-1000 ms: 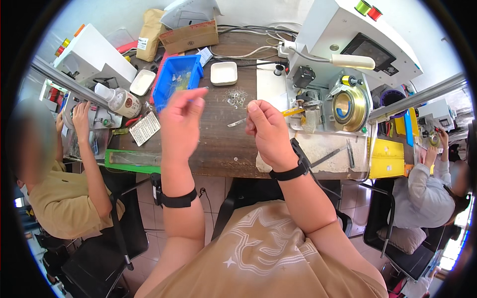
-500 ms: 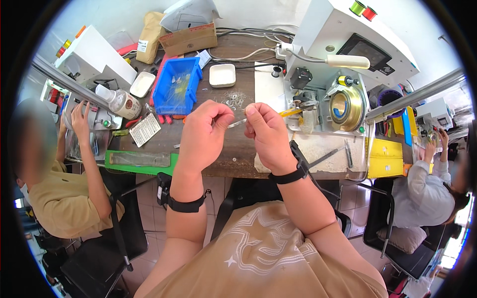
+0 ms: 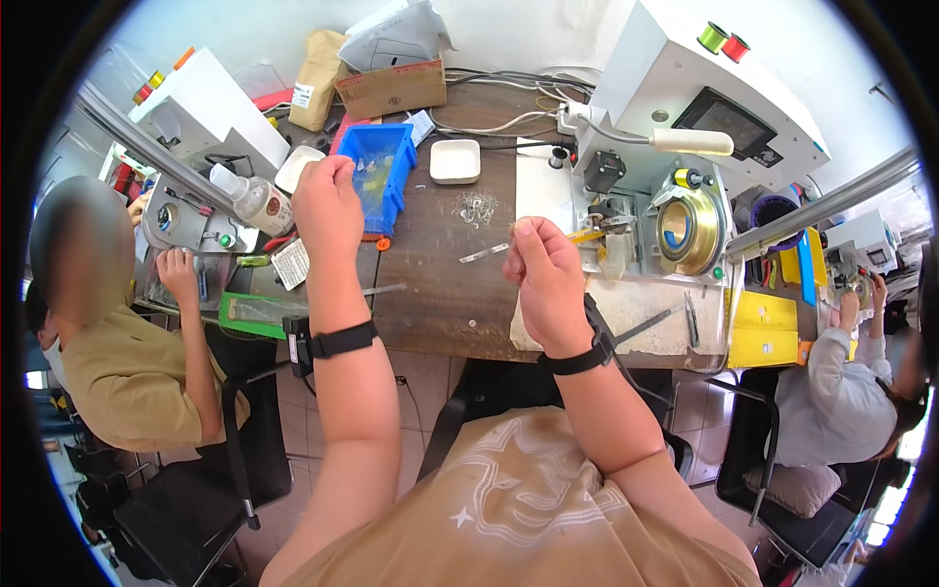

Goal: Manually assembling small precision components using tweezers, brushes, and adhesive at a specialized assembly machine.

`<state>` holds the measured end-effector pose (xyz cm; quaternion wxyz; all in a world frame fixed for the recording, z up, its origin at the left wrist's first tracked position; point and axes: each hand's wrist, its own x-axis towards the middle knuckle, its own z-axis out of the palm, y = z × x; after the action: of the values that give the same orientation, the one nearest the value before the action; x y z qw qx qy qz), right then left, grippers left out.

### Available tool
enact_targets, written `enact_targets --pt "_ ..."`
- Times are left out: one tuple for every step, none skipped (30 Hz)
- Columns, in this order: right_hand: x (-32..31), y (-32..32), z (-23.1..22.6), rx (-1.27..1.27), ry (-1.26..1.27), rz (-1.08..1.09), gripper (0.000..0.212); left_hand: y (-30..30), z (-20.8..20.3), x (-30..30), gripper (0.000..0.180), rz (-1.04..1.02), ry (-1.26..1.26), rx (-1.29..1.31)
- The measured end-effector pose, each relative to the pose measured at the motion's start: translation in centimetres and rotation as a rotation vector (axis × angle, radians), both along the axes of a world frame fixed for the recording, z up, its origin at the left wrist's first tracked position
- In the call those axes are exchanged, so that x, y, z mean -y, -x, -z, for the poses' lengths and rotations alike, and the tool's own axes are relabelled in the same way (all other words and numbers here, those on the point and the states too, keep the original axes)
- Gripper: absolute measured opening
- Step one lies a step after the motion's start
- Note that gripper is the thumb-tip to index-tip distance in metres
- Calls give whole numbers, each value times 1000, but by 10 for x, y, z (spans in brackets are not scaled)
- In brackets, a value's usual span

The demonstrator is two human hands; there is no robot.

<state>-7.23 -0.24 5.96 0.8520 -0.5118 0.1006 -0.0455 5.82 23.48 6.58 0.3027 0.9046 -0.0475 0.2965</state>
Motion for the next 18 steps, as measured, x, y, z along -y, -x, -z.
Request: enact_targets --pt "1 1 0 4 1 3 17 -5 1 -1 26 -22 -62 -134" --pt "3 2 2 3 6 -7 17 -3 4 -2 26 -20 -61 -130" --pt "3 4 3 0 12 -18 17 3 8 -4 35 -77 -236 -167" --pt "5 5 5 5 15 -12 17 7 8 -2 44 -130 -409 -201" --pt "6 6 6 24 2 -12 16 8 7 0 44 -125 -406 -197" --pt "8 5 7 41 -10 -13 16 10 5 3 51 -148 -403 -243" --pt "6 6 6 35 -7 -6 16 15 2 4 58 -170 -402 -296" --pt "6 9 3 51 12 20 16 23 -6 10 65 -147 -375 -240" --pt "4 12 2 65 32 46 15 30 -16 15 65 -131 -368 -251" --pt "4 16 3 177 292 100 18 40 -27 21 61 -124 -323 -18" --pt "5 21 -2 166 299 109 18 46 -31 23 57 -115 -275 217" --pt "6 27 -9 245 368 125 18 56 -29 31 57 -103 -269 209" --pt "5 31 -12 332 431 136 18 69 -29 43 44 113 192 74" --pt "6 34 -12 314 373 97 18 84 -32 53 33 316 651 -64" --pt "10 38 -14 308 383 112 18 98 -34 68 26 488 772 -174" --pt "12 43 -22 276 255 72 17 113 -40 81 21 655 886 -285" --pt "12 46 -27 248 122 24 16 124 -42 88 19 724 945 -350" --pt "15 49 -28 249 121 27 16 132 -44 96 18 795 1003 -416"
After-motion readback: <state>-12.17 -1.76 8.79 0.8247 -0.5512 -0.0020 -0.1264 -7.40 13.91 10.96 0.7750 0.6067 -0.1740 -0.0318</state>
